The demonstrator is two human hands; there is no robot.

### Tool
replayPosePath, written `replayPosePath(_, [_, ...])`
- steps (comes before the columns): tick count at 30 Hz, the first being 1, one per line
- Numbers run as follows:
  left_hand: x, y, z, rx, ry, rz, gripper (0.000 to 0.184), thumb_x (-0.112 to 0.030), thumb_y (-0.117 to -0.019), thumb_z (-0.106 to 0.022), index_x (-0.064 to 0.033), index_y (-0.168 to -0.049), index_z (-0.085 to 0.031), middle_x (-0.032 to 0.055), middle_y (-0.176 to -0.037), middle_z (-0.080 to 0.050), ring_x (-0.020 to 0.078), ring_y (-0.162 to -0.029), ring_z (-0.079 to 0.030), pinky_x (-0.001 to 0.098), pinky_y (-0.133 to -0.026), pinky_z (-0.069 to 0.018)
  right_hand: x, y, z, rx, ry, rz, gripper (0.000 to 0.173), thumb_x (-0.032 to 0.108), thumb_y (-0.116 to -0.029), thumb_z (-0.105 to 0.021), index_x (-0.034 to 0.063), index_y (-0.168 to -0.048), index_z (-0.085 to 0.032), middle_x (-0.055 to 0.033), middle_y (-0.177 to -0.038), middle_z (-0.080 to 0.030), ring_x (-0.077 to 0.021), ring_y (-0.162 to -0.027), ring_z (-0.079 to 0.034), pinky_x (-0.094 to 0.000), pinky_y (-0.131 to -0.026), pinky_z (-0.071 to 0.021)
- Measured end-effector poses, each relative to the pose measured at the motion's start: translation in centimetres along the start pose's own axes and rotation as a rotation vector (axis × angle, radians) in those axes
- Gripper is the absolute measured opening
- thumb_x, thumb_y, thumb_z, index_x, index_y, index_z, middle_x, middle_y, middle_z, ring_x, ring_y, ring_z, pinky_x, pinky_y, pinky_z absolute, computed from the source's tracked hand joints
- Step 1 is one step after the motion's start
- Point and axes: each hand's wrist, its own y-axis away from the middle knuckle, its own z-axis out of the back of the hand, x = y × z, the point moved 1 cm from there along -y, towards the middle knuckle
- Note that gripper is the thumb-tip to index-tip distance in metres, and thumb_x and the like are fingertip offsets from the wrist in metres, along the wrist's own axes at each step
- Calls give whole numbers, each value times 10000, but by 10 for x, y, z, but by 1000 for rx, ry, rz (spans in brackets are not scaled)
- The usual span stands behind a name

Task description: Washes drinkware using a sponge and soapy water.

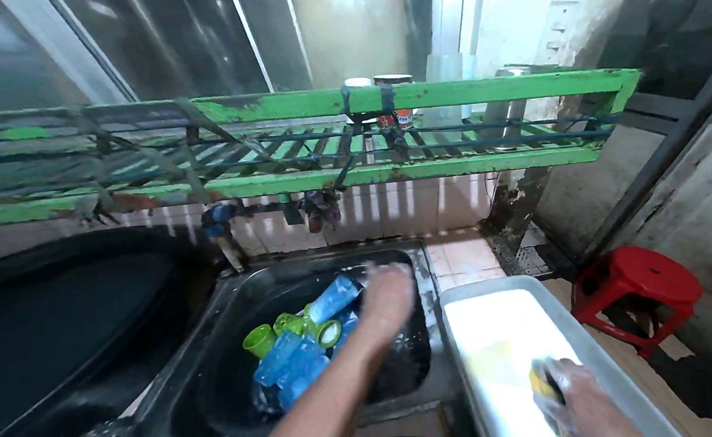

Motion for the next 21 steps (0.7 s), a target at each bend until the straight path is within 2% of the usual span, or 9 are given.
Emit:
replayPosePath(2, [-59, 12, -21, 215, 145, -228, 443, -299, -1012, -581, -99, -1407, -591, 188, -1378, -606, 404, -1286, -564, 622, -1045, -463, 4, 6, -10, 114, 96, -4, 527, 287, -929, -725, -29, -1336, -617, -329, -1398, -543, -534, -1333, -481, -671, -1074, -418])
replayPosePath(4, [-109, 25, -55, 416, 175, -443, 695, -313, -933, -690, -178, -1561, -425, 171, -1467, -553, 409, -1337, -522, 644, -1071, -420, 2, 8, -14, 205, 160, -23, 605, 280, -893, -770, -8, -1389, -581, -317, -1462, -493, -527, -1384, -433, -662, -1107, -392])
replayPosePath(6, [-135, 37, -87, 475, 193, -498, 898, -224, -854, -777, -232, -1621, -309, 172, -1482, -541, 442, -1333, -509, 699, -1049, -397, -6, 7, -11, 175, 45, -7, 569, 145, -851, -804, -44, -1343, -590, -321, -1414, -530, -505, -1362, -462, -640, -1127, -378])
replayPosePath(10, [-147, 29, -113, 471, 380, -297, 872, -197, -828, -785, -165, -1585, -355, 208, -1372, -608, 437, -1225, -603, 683, -944, -504, -35, -2, -13, -123, -625, -106, 579, 47, -878, -694, -88, -1401, -486, -273, -1311, -578, -307, -1184, -597, -457, -1023, -499])
replayPosePath(12, [-144, 19, -112, 509, 637, -146, 820, -299, -882, -747, -86, -1566, -347, 234, -1385, -592, 399, -1231, -615, 619, -987, -513, -26, 3, -7, -267, -840, -87, 576, 96, -906, -633, -65, -1432, -463, -219, -1337, -559, -197, -1162, -589, -363, -987, -510])
replayPosePath(15, [-141, 35, -100, 502, 1286, -63, 453, -276, -1081, -459, 4, -1436, -492, 237, -1338, -590, 321, -1175, -610, 520, -959, -524, 9, 11, -5, -464, -754, 178, 638, 178, -962, -608, -99, -1497, -396, -295, -1485, -467, -274, -1367, -503, -375, -1130, -441])
replayPosePath(17, [-148, 53, -84, 535, 1544, -26, 435, -224, -1124, -313, 45, -1426, -473, 229, -1345, -565, 270, -1183, -576, 454, -1008, -488, 26, 3, -3, -607, -543, 338, 596, 190, -987, -544, -150, -1463, -430, -380, -1480, -447, -433, -1411, -444, -486, -1196, -340])
replayPosePath(19, [-150, 59, -75, 585, 1567, 42, 446, -293, -1094, -438, -46, -1464, -450, 200, -1289, -592, 282, -1071, -619, 473, -839, -546, 26, -8, 12, -607, -627, 222, 522, 111, -1010, -524, -136, -1462, -439, -349, -1449, -496, -369, -1359, -516, -458, -1159, -403])
replayPosePath(21, [-139, 53, -67, 668, 1522, -20, 656, -290, -1041, -575, -137, -1604, -277, 224, -1449, -516, 349, -1196, -599, 558, -895, -536, 11, -20, 30, -512, -842, -17, 467, 68, -1012, -504, -58, -1460, -470, -224, -1350, -588, -186, -1149, -623, -369, -984, -524])
